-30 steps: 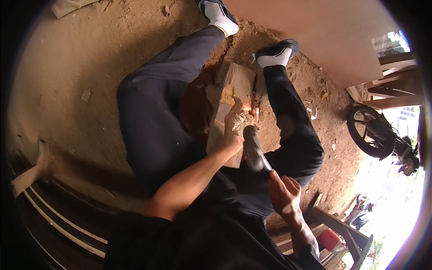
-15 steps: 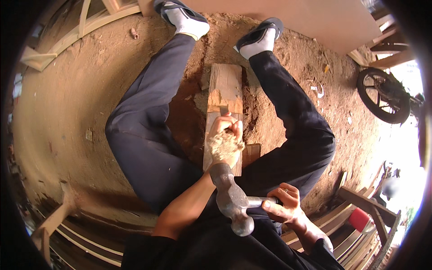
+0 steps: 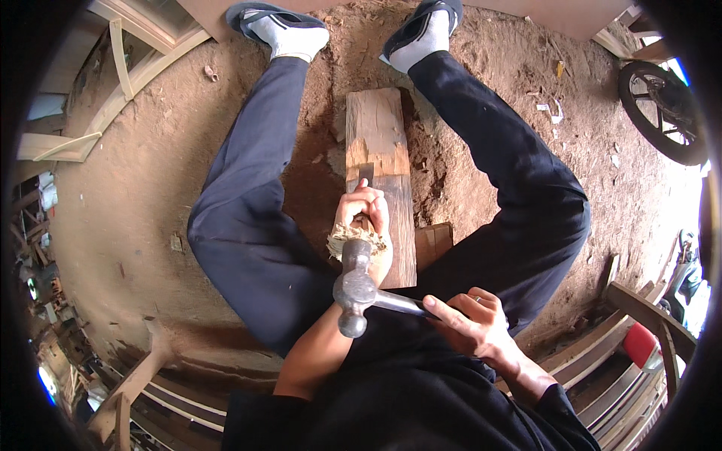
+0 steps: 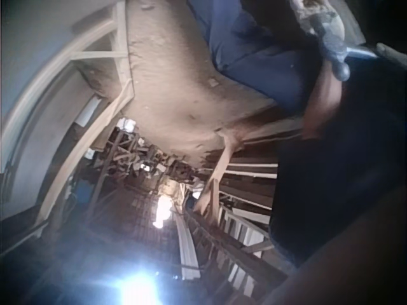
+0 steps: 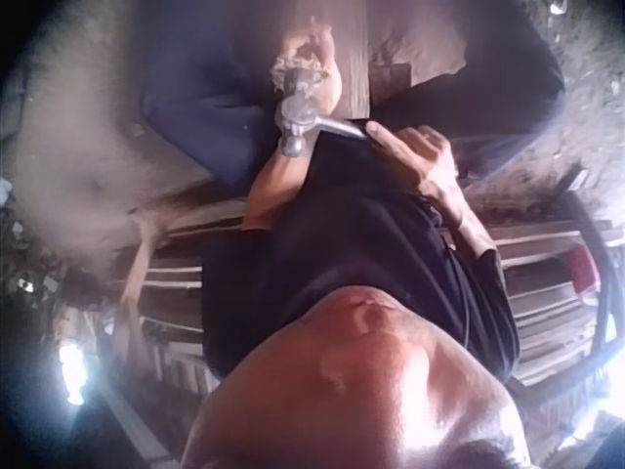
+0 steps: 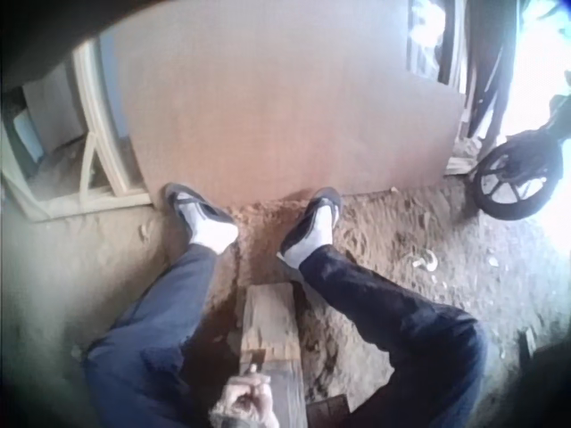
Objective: The person sits on the ground and repeatedly strikes a small piece of wood with a hammer, carving or shaping it. The person holds the wood in one hand and uses the hammer in the other to chip away material.
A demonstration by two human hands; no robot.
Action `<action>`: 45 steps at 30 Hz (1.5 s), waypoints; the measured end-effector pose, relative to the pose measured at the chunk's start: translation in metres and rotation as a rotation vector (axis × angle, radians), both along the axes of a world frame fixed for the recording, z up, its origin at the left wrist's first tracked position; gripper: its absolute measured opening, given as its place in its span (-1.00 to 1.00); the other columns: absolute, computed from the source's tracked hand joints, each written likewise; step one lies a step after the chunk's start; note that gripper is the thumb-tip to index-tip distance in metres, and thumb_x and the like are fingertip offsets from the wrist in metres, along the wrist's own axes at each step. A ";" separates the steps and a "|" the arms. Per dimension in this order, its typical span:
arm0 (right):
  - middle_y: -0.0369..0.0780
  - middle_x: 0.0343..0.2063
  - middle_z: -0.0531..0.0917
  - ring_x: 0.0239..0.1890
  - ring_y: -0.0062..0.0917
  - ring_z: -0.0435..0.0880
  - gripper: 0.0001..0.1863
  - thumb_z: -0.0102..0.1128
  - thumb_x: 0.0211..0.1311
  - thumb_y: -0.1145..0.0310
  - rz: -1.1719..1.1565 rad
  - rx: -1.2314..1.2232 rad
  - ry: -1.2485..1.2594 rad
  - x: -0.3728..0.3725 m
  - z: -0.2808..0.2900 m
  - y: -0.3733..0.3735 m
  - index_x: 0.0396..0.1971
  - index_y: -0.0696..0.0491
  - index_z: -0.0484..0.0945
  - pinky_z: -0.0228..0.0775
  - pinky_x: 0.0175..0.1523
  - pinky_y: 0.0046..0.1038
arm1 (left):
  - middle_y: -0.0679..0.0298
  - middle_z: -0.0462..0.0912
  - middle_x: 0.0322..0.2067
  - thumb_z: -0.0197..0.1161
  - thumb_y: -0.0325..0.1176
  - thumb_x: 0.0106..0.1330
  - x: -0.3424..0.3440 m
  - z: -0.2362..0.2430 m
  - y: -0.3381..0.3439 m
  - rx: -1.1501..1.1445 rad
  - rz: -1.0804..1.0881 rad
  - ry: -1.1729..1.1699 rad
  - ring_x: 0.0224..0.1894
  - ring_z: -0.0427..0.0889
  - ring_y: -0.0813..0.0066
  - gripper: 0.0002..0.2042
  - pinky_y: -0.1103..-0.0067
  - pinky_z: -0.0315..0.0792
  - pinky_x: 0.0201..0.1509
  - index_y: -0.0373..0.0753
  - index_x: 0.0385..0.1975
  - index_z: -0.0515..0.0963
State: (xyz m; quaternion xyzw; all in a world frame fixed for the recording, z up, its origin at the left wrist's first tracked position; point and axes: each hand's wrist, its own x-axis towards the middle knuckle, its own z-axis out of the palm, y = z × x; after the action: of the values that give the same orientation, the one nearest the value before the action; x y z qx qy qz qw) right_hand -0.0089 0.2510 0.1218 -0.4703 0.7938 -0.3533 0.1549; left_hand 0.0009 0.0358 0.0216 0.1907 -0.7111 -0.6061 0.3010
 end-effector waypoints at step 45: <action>-0.45 -0.63 0.29 -0.71 -0.71 0.29 -0.90 0.12 0.47 0.51 -0.436 -0.819 -1.283 -0.114 -0.026 -0.067 -0.13 -0.02 0.46 0.24 -0.47 -0.56 | 0.23 0.63 -0.34 0.33 -0.26 0.51 0.027 -0.004 -0.018 -0.301 0.174 -0.165 -0.31 0.58 0.53 -0.75 0.53 0.50 -0.14 -0.36 -0.21 0.58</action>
State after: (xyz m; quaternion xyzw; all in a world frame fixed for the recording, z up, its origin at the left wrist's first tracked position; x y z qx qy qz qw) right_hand -0.1230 0.1837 0.0963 -0.0282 0.4306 -0.8417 0.3244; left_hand 0.0278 0.0183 0.0176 0.2534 -0.7967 -0.4470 0.3181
